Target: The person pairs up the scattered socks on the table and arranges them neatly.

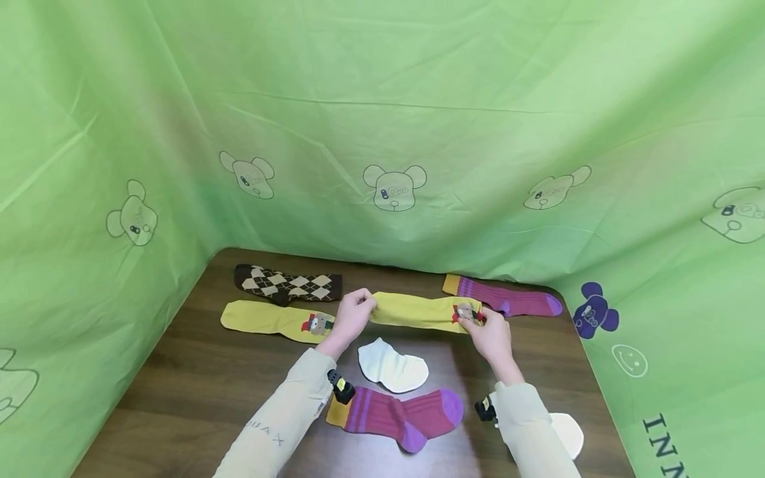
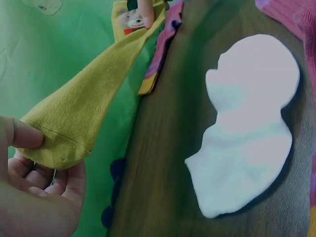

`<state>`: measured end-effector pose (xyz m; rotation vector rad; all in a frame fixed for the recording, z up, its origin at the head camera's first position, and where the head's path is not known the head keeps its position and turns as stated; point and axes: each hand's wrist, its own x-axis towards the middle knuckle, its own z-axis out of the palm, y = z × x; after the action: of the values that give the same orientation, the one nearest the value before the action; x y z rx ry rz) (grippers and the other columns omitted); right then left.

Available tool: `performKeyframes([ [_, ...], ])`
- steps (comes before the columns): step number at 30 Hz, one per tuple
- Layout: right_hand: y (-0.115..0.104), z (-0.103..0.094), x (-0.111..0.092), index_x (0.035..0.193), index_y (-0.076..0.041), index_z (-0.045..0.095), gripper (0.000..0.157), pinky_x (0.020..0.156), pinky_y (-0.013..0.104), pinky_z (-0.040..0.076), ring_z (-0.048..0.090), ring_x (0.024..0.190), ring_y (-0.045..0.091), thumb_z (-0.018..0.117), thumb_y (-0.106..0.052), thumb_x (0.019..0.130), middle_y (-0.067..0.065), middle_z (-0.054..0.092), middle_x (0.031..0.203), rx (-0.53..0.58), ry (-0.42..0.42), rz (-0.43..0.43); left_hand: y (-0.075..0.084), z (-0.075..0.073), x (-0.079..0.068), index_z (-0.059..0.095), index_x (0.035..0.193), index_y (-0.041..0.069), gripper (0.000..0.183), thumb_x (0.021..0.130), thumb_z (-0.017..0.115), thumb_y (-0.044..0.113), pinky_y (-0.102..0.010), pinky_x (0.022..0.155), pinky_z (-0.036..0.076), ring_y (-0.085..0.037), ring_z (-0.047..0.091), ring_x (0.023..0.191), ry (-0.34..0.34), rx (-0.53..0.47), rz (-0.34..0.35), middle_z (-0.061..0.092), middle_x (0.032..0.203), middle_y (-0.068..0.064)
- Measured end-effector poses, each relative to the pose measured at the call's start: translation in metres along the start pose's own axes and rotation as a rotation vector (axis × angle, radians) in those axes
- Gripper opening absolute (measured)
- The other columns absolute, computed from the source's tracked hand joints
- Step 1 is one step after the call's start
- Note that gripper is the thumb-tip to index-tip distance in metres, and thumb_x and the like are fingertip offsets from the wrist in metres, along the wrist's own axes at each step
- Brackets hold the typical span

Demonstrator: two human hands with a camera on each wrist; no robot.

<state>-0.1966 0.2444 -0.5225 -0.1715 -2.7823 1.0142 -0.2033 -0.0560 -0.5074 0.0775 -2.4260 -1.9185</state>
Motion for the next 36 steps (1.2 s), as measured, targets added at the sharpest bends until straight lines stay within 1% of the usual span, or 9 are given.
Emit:
performKeyframes([
  [3,-0.003,0.002,-0.001,0.086,-0.008,0.067,0.031,0.060,0.038,0.041,0.051,0.066,0.026,0.076,-0.036,0.077,0.008,0.062,0.073,0.008,0.026,-0.014,-0.003,-0.007,0.001,0.056,0.067,0.010,0.008,0.074,0.054,0.007,-0.029,0.056,0.039,-0.017,0.046,0.060,0.037,-0.029,0.010,0.045,0.056,0.000],
  [6,-0.006,0.003,-0.003,0.075,-0.008,0.060,0.033,0.053,0.034,0.036,0.044,0.057,0.021,0.077,-0.036,0.076,0.003,0.050,0.060,0.031,0.044,-0.033,-0.005,-0.014,0.003,0.056,0.067,0.010,0.008,0.073,0.055,0.006,-0.029,0.056,0.039,-0.018,0.046,0.061,0.069,-0.045,0.020,0.045,0.057,0.000],
  [11,-0.015,0.006,-0.005,0.064,-0.009,0.048,0.043,0.046,0.033,0.030,0.034,0.049,0.016,0.077,-0.038,0.076,-0.003,0.034,0.052,0.078,0.037,-0.064,-0.007,-0.027,0.003,0.055,0.069,0.009,0.006,0.074,0.054,0.007,-0.031,0.059,0.039,-0.020,0.046,0.065,0.097,-0.047,-0.001,0.045,0.060,-0.003],
  [15,-0.019,0.009,-0.006,0.070,-0.010,0.059,0.033,0.045,0.030,0.036,0.044,0.047,0.014,0.075,-0.038,0.079,-0.002,0.049,0.052,0.122,-0.012,-0.069,-0.008,-0.037,0.004,0.054,0.070,0.009,0.004,0.074,0.054,0.007,-0.031,0.057,0.037,-0.020,0.044,0.063,0.127,-0.039,-0.014,0.045,0.060,-0.003],
  [17,-0.021,0.012,-0.007,0.078,-0.010,0.064,0.025,0.047,0.029,0.042,0.054,0.050,0.018,0.073,-0.034,0.081,0.001,0.059,0.057,0.176,-0.051,-0.070,-0.010,-0.042,0.006,0.054,0.070,0.009,0.004,0.073,0.054,0.008,-0.030,0.054,0.035,-0.020,0.041,0.059,0.142,-0.031,-0.018,0.043,0.059,-0.002],
  [22,-0.027,0.017,-0.008,0.079,-0.003,0.061,0.018,0.052,0.026,0.049,0.066,0.064,0.029,0.069,-0.018,0.086,0.008,0.068,0.072,0.298,-0.128,-0.056,-0.014,-0.053,0.009,0.052,0.069,0.008,0.005,0.073,0.054,0.008,-0.029,0.049,0.033,-0.019,0.037,0.054,0.145,-0.062,-0.023,0.038,0.057,-0.002],
  [28,-0.034,0.025,-0.010,0.084,-0.002,0.067,0.009,0.054,0.024,0.042,0.053,0.059,0.011,0.064,-0.010,0.085,0.008,0.066,0.072,0.321,-0.138,-0.021,-0.016,-0.065,0.008,0.050,0.070,0.008,0.007,0.077,0.051,0.007,-0.029,0.046,0.030,-0.017,0.032,0.047,0.142,-0.090,-0.055,0.035,0.055,-0.002],
  [31,-0.038,0.030,-0.011,0.081,-0.002,0.066,0.010,0.051,0.025,0.038,0.045,0.055,0.010,0.063,-0.010,0.084,0.008,0.060,0.064,0.350,-0.148,0.010,-0.017,-0.071,0.008,0.049,0.071,0.008,0.008,0.078,0.051,0.008,-0.028,0.046,0.029,-0.017,0.030,0.046,0.146,-0.084,-0.069,0.033,0.056,-0.002],
  [36,-0.044,0.041,-0.012,0.080,-0.002,0.065,0.010,0.050,0.025,0.037,0.046,0.055,0.013,0.061,-0.010,0.083,0.005,0.054,0.060,0.428,-0.166,0.070,-0.017,-0.083,0.008,0.051,0.073,0.007,0.008,0.080,0.050,0.009,-0.032,0.053,0.032,-0.020,0.034,0.052,0.160,-0.058,-0.075,0.037,0.059,-0.004],
])
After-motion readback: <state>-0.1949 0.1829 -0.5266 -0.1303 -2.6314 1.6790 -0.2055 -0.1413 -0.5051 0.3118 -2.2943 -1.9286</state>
